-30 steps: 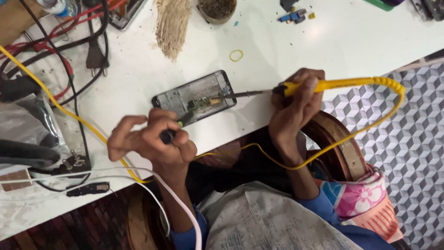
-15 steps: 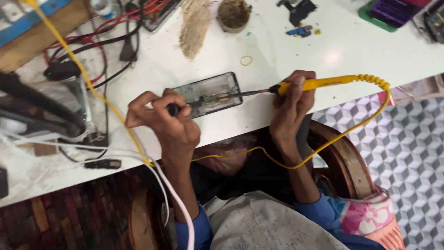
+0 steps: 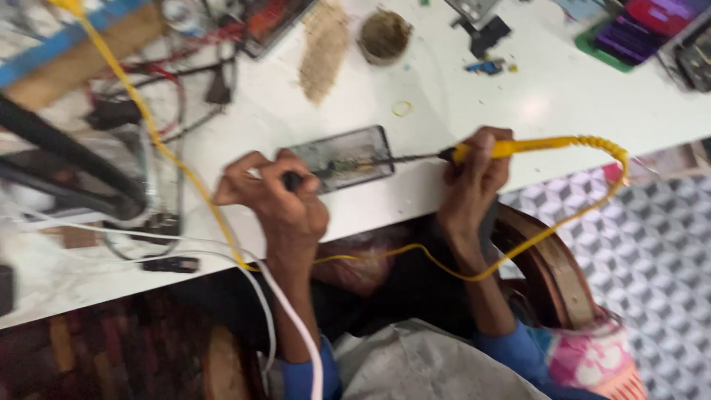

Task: The person is repairing a mobile phone using a soldering iron and a screwdriver. They are working on the internal components of the phone, which is placed on a cluttered workbench.

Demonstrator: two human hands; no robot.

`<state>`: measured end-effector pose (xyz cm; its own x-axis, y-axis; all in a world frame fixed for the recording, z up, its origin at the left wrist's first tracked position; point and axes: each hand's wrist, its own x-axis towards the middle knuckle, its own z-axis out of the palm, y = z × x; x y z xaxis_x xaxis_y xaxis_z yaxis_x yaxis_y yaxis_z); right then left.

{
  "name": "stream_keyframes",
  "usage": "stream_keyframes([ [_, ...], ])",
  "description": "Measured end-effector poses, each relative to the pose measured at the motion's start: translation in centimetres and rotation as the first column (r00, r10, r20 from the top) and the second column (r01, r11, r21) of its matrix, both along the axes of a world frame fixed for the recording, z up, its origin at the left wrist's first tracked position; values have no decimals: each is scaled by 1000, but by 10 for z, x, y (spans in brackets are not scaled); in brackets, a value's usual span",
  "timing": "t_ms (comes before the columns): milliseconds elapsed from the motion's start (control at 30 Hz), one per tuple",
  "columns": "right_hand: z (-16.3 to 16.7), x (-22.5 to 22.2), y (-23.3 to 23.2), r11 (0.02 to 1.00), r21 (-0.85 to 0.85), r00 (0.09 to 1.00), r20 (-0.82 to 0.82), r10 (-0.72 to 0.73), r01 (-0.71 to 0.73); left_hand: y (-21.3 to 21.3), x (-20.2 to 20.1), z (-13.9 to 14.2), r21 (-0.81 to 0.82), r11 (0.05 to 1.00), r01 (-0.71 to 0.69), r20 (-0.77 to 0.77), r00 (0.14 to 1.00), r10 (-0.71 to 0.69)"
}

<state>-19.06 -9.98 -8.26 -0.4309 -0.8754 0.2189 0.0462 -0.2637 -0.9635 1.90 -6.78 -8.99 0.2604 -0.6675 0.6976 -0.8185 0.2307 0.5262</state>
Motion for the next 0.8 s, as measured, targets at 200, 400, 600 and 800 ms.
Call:
stream_keyframes([
  [200, -3, -4, 3, 1000, -14, 998, -64, 9, -10, 3, -1, 5, 35, 999, 7, 42, 999, -8],
  [400, -2, -7, 1, 993, -118, 942, -328, -68, 30, 4, 3, 6, -13, 999, 49, 125, 991, -47],
  [600, 13, -2, -22, 1000, -13, 961, 277, 2, 2, 4, 5, 1, -15, 992, 122, 168, 979, -118],
  [800, 29, -29, -71, 991, -53, 986, 106, 128, -123, 5, 4, -5, 7, 995, 103, 206, 973, -102],
])
